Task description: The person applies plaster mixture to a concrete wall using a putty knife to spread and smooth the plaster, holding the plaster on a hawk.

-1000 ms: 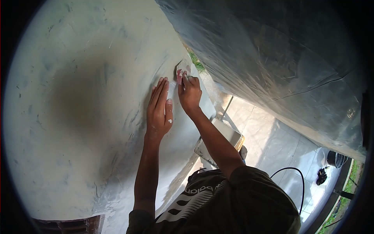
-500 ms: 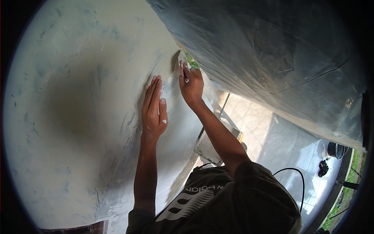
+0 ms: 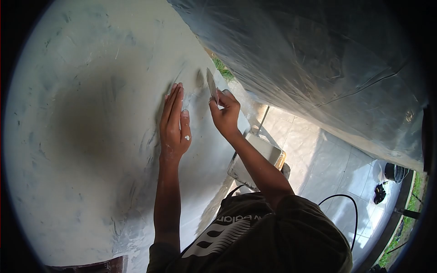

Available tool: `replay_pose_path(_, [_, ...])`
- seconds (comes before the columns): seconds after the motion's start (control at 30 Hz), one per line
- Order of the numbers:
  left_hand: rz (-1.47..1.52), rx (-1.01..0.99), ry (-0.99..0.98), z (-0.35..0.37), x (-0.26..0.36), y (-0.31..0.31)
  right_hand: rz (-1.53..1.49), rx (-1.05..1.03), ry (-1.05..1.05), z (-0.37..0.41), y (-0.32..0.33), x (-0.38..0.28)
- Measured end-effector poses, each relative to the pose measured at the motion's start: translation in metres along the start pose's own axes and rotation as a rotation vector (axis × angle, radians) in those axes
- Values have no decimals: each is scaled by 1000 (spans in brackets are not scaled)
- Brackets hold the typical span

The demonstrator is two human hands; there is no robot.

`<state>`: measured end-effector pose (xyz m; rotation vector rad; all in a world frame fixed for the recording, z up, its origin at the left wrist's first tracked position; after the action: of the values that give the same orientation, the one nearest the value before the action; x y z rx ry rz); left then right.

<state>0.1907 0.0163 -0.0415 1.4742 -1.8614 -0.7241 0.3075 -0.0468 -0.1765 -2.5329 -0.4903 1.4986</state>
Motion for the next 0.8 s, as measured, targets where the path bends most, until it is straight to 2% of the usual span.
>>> replay_pose_path(0.07, [-10,-8,5,-1,0,1,253,54,84,-23,2,6])
replay_pose_path(0.1, [-22,-18,8,-2,1,0,249,55,88,-29,-2,12])
replay_pose_path(0.17, [-36,-32,12,0,0,0,531,-10,158,-32,-20,17])
replay_pose_path(0.3, [-31,-54,3,0,-1,-1,519,-118,137,20,-42,9])
replay_pose_path(0.37, [-23,-55,1,0,-1,-1,384,-183,93,52,-40,-11])
replay_pose_path(0.47, [-38,-70,-10,-1,0,-2,150,-159,182,68,-21,-29])
replay_pose_path(0.5, [-39,-70,-8,-1,0,-2,108,-110,136,59,-12,-23])
replay_pose_path(0.63, [-47,-65,2,3,5,1,325,77,129,-11,-1,5])
replay_pose_path(0.73, [-37,-54,21,3,10,5,434,39,143,-34,-20,12])
replay_pose_path(0.8, [-33,-43,16,3,12,7,465,-19,151,-20,-40,4])
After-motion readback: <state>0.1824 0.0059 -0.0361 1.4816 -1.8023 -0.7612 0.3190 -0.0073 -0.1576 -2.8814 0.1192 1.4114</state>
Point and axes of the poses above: each hand's wrist, its own z-axis away from the middle knuckle, its own y-axis out of the back of the hand, x = y × z, the point moved 8 cm from there along -z, towards the middle knuckle, and after that the axes turned 1 degree about y, right-handed, at the moved point
